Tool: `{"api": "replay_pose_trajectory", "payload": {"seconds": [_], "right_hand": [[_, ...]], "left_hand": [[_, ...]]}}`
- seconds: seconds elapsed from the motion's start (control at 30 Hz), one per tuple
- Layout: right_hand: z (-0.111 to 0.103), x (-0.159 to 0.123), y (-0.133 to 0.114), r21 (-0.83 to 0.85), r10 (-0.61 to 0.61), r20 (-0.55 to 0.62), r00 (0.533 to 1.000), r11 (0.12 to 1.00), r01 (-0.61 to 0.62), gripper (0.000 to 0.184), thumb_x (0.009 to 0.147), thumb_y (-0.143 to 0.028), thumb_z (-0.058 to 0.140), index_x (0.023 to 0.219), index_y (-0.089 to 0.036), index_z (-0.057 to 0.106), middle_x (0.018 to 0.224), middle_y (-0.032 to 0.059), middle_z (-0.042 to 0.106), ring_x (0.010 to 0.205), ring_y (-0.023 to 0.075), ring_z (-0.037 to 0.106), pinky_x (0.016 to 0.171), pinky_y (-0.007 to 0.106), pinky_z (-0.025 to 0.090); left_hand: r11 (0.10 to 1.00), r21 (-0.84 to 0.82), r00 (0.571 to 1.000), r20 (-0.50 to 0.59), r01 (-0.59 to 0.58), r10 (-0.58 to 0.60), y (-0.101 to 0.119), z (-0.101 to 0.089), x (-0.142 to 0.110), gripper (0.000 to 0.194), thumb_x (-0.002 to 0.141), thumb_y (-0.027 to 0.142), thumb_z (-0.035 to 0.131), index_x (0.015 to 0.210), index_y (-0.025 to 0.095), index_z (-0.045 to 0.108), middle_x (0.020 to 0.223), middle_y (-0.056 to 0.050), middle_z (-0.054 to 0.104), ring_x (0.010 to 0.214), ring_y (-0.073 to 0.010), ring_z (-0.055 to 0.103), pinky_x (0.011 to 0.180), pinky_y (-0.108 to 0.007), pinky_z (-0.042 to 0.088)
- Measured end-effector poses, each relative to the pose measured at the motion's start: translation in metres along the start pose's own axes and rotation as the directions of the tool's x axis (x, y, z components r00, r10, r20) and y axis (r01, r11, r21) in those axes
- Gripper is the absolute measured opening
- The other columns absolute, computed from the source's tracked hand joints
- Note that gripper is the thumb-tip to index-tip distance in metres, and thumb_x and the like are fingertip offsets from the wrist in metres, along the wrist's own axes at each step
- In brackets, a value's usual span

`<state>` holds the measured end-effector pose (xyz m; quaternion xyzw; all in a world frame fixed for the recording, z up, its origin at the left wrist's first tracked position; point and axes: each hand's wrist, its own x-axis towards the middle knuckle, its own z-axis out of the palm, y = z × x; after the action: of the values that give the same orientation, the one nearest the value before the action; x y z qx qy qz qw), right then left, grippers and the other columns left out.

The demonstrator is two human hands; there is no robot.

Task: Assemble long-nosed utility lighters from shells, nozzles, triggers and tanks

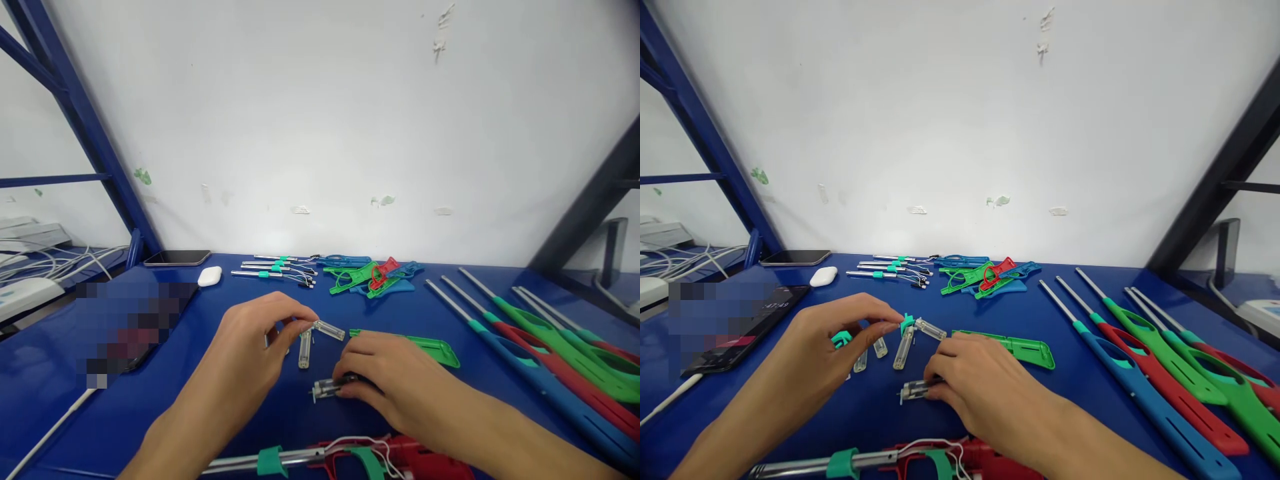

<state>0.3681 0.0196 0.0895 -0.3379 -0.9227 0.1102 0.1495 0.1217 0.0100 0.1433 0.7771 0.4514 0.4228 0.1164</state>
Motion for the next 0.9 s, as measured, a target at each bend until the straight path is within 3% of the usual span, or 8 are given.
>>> {"api": "replay_pose_trajectory", "payload": {"seconds": [0.2, 0.37, 0.57, 0.9], "right_hand": [[0.006, -0.007, 0.011, -0.087, -0.018, -0.012, 1.000, 0.996, 0.017, 0.031, 0.101, -0.005, 0.071, 0.127, -0.021, 0.077, 0.112, 0.0081, 0.078, 0.099, 0.0244, 0.075, 0.085, 0.034, 0.056], [-0.004, -0.016, 0.013, -0.043, -0.005, -0.041, 0.999, 0.999, 0.004, 0.048, 0.098, 0.007, 0.058, 0.135, -0.022, 0.069, 0.119, 0.0060, 0.073, 0.101, 0.0189, 0.074, 0.085, 0.028, 0.056], [-0.025, -0.015, 0.002, 0.021, 0.023, -0.070, 0.997, 1.000, -0.021, 0.030, 0.113, -0.005, 0.051, 0.130, -0.025, 0.066, 0.119, 0.0027, 0.073, 0.097, 0.0154, 0.076, 0.078, 0.025, 0.056], [-0.027, -0.015, 0.001, 0.025, 0.035, -0.085, 0.996, 0.999, -0.033, 0.024, 0.113, -0.010, 0.050, 0.125, -0.021, 0.068, 0.113, 0.0068, 0.073, 0.087, 0.0199, 0.071, 0.074, 0.031, 0.052]], "left_hand": [[1.000, 0.002, 1.000, -0.001, 0.030, -0.030, 0.002, 0.003, -0.002, 0.017, 0.097, 0.031, 0.070, 0.098, 0.033, 0.087, 0.087, 0.007, 0.087, 0.069, -0.0141, 0.076, 0.058, -0.023, 0.053], [0.999, 0.002, 0.999, -0.005, 0.049, -0.049, 0.000, 0.003, -0.005, 0.020, 0.099, 0.033, 0.069, 0.104, 0.032, 0.088, 0.081, 0.004, 0.084, 0.065, -0.0155, 0.074, 0.052, -0.023, 0.052], [0.999, 0.007, 0.998, 0.034, 0.050, -0.050, 0.003, 0.007, -0.007, 0.022, 0.102, 0.031, 0.067, 0.111, 0.031, 0.087, 0.084, 0.003, 0.084, 0.068, -0.0152, 0.074, 0.057, -0.024, 0.054], [0.998, -0.010, 0.990, 0.130, 0.054, -0.052, 0.008, 0.011, -0.009, 0.023, 0.101, 0.029, 0.066, 0.113, 0.033, 0.086, 0.078, 0.006, 0.081, 0.064, -0.0134, 0.070, 0.055, -0.023, 0.048]]}}
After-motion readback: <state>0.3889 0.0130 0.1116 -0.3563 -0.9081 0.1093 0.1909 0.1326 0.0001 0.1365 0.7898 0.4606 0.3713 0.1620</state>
